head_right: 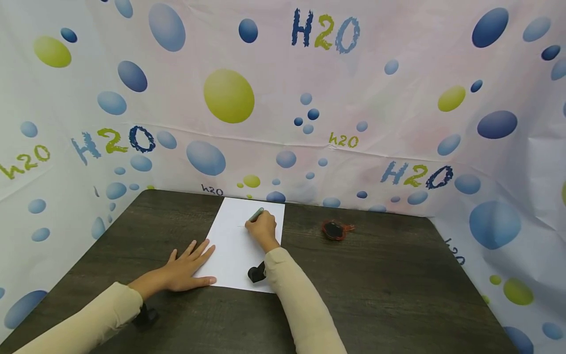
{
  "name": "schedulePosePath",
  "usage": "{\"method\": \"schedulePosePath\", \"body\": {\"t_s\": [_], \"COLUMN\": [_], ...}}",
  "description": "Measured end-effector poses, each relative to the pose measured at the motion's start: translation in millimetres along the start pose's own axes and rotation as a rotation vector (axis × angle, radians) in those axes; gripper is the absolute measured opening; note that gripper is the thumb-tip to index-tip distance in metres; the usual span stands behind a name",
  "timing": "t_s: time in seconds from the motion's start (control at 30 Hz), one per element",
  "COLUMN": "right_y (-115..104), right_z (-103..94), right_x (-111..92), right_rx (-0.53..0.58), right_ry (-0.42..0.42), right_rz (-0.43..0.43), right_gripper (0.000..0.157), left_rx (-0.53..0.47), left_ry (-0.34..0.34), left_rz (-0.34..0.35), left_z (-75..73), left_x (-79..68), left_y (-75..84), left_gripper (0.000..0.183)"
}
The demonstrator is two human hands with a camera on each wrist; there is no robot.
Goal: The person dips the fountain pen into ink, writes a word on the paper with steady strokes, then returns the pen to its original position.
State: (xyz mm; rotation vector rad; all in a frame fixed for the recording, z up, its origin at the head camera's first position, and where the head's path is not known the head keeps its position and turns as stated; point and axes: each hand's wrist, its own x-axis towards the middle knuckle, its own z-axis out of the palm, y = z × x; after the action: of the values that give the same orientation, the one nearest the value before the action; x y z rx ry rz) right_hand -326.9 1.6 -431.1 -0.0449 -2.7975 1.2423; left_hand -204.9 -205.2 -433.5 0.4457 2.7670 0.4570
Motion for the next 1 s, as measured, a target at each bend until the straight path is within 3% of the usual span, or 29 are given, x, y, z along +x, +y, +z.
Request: {"method": "schedulePosePath", "body": {"t_s": [0.4,1.0], "right_y": [10.2,25.6], "right_z": [-5.1,-21.8], "right_x": [3.9,3.8], "right_rx": [0.012,0.018], "right_ry": [0.025,0.044], "right_rz": [-0.016,0.041], "right_gripper": [0.018,0.017], "left_rx": [-0.004,-0.025], "left_ry": [0.001,0.002], "left_rz": [0.008,0.030], "left_z": [4.5,4.6], "left_x": [5.6,4.6], "left_y": [-7.3,-6.7], "left_gripper": [0.094,0.096]}}
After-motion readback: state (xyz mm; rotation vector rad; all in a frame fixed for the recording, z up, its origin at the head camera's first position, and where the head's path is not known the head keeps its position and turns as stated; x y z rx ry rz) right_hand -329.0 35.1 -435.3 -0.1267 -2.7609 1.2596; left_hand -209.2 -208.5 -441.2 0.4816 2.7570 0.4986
